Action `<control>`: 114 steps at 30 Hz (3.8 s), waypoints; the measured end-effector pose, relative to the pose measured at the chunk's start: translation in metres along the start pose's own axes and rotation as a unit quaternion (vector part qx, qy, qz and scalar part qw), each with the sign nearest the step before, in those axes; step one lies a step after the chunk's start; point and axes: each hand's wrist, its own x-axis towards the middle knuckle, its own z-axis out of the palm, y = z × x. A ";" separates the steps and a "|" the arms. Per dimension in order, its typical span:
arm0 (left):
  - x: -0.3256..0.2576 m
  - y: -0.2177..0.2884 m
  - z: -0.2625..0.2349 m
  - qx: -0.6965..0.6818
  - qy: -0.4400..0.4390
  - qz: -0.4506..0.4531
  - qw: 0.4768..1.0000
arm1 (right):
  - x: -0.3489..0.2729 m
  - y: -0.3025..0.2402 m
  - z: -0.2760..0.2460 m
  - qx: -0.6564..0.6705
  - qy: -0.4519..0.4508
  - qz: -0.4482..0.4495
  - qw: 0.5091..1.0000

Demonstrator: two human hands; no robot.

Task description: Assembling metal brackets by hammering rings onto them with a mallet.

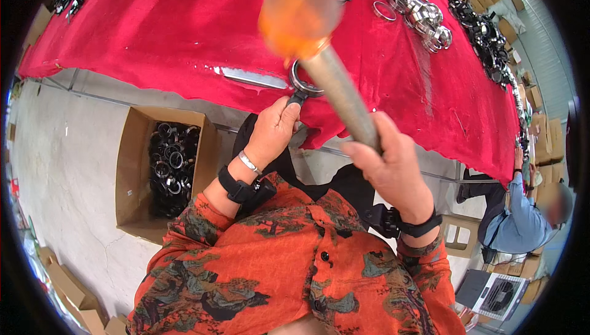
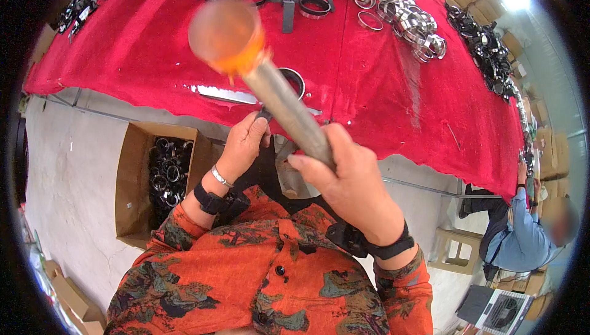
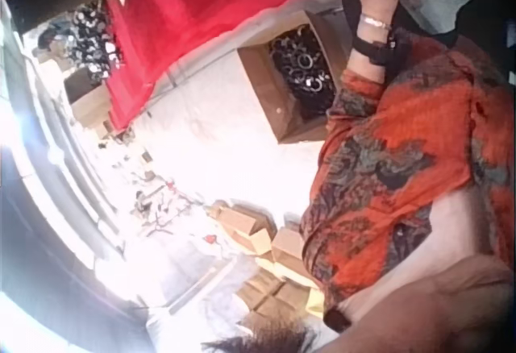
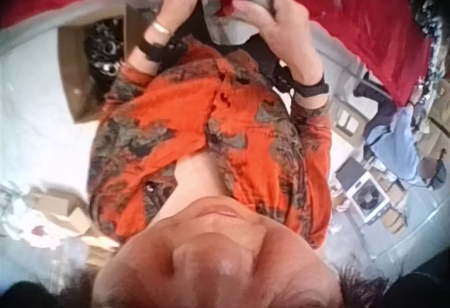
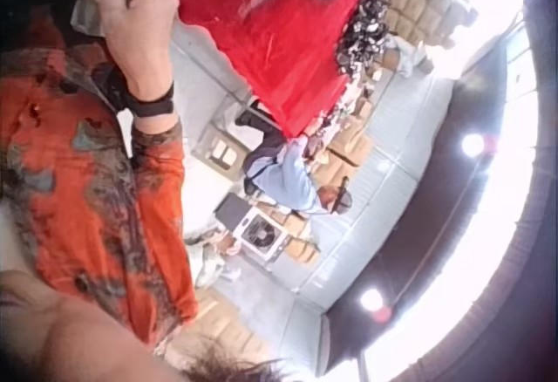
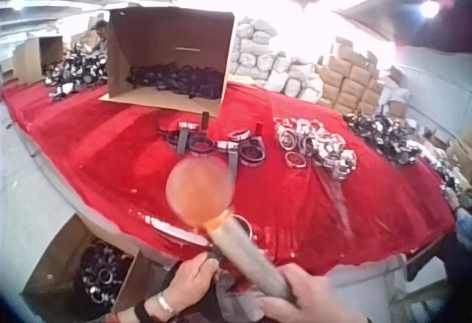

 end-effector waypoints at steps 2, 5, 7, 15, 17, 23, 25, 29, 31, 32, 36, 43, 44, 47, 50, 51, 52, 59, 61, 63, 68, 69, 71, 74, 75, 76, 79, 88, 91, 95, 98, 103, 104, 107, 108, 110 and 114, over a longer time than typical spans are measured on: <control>-0.004 -0.001 -0.001 0.011 0.006 0.014 1.000 | 0.002 -0.003 0.004 0.026 0.029 -0.003 0.999; 0.000 0.006 0.003 0.003 -0.012 0.017 1.000 | 0.016 0.018 0.012 0.014 0.093 0.002 0.996; 0.003 0.009 -0.001 0.018 -0.009 0.003 1.000 | 0.037 0.025 0.008 0.029 0.000 0.094 0.995; 0.000 0.001 -0.003 0.011 0.001 0.025 1.000 | 0.019 0.019 -0.012 0.203 0.092 0.096 0.970; 0.000 0.005 0.000 -0.002 -0.018 0.024 1.000 | 0.024 0.047 -0.005 0.203 -0.024 0.185 0.961; -0.002 -0.002 -0.008 0.009 -0.018 -0.009 1.000 | 0.019 0.027 -0.034 0.221 0.057 0.158 0.961; -0.002 -0.002 -0.007 0.005 -0.022 -0.003 1.000 | 0.015 0.024 -0.027 0.225 0.078 0.118 0.964; 0.005 0.002 -0.002 -0.016 -0.049 0.018 0.999 | 0.009 0.061 0.006 0.222 0.027 0.175 0.959; 0.003 0.001 -0.006 -0.010 -0.036 0.016 0.999 | 0.012 0.053 -0.009 0.241 0.028 0.247 0.938; 0.001 0.001 -0.008 -0.011 -0.034 0.015 0.999 | 0.009 0.048 -0.010 0.245 0.027 0.248 0.937; -0.004 0.005 -0.005 -0.013 -0.023 0.004 1.000 | -0.014 0.053 -0.009 0.296 0.064 0.153 0.941; -0.001 0.001 -0.004 -0.013 -0.042 0.000 0.999 | -0.043 0.078 0.017 0.269 0.073 0.183 0.943; -0.002 -0.001 -0.006 -0.007 -0.032 -0.002 0.999 | -0.046 0.073 0.014 0.267 0.074 0.158 0.948; -0.004 0.000 -0.007 0.001 -0.016 -0.013 1.000 | -0.051 0.056 0.003 0.184 0.129 0.038 0.974; 0.001 0.009 0.001 -0.045 -0.026 -0.036 0.998 | -0.044 0.087 0.027 0.070 0.124 0.008 0.990; 0.001 0.008 0.001 -0.044 -0.020 -0.034 0.998 | -0.037 0.090 0.033 -0.061 0.085 -0.010 0.994; 0.002 0.008 0.002 -0.042 -0.019 -0.028 0.999 | -0.034 0.089 0.031 -0.044 0.088 0.002 0.995; -0.004 0.005 -0.003 -0.006 0.012 -0.037 0.999 | -0.018 0.017 0.012 0.029 0.113 -0.060 0.991; -0.001 0.009 0.000 -0.002 0.010 -0.028 1.000 | -0.013 0.034 0.024 -0.023 0.137 -0.090 0.986; 0.002 0.004 0.000 0.036 0.014 0.048 0.998 | 0.004 0.044 0.031 -0.204 0.042 -0.082 0.975; -0.002 0.000 -0.003 0.025 0.028 0.004 0.999 | 0.023 0.001 0.011 0.029 0.073 0.000 0.997; -0.002 0.001 -0.003 0.022 0.026 0.003 0.999 | 0.024 -0.004 0.008 0.099 0.102 0.009 0.990; -0.002 0.002 -0.002 0.047 0.033 0.025 0.998 | 0.021 0.003 0.011 0.133 0.129 -0.011 0.983; 0.002 0.008 0.002 0.044 0.018 0.023 0.999 | 0.038 0.062 0.024 0.016 0.050 0.065 0.997; 0.000 0.007 0.001 0.042 0.019 0.023 0.999 | 0.043 0.050 0.015 0.014 0.049 0.064 0.997; 0.005 0.002 -0.002 0.036 0.013 0.018 0.999 | 0.054 0.029 0.001 0.035 0.017 0.123 0.992; -0.001 0.001 -0.005 0.042 0.003 0.007 0.999 | 0.050 0.018 -0.005 0.051 0.004 0.147 0.988; 0.001 0.004 -0.004 0.036 0.001 0.039 0.999 | 0.050 0.051 0.013 -0.061 0.049 0.078 0.994; -0.001 0.001 -0.006 0.037 0.010 0.032 0.999 | 0.049 0.022 -0.003 0.007 0.025 0.123 0.992; -0.001 0.006 -0.005 0.042 -0.005 0.025 0.999 | 0.036 0.025 0.007 0.065 0.086 0.042 0.993; -0.002 0.008 -0.004 0.033 -0.025 0.005 0.999 | 0.052 0.042 0.008 -0.109 0.036 0.015 0.993; -0.004 0.002 -0.007 0.037 -0.009 -0.019 0.999 | 0.046 0.001 -0.014 0.027 0.059 0.075 0.995; -0.006 0.000 -0.007 0.037 -0.007 -0.010 0.999 | 0.039 0.003 -0.009 0.055 0.059 0.044 0.996; -0.001 0.008 -0.003 0.034 -0.021 0.009 0.999 | 0.036 0.031 0.000 -0.139 0.033 -0.014 0.990; 0.001 0.009 -0.004 0.037 -0.017 0.006 0.999 | 0.045 0.034 0.007 -0.127 0.018 -0.033 0.991; 0.005 0.008 -0.003 0.034 -0.015 0.006 0.999 | 0.049 0.024 -0.007 -0.137 -0.005 -0.017 0.990; -0.002 0.004 -0.003 0.034 0.019 0.003 0.999 | 0.030 0.005 -0.017 -0.120 -0.035 -0.041 0.991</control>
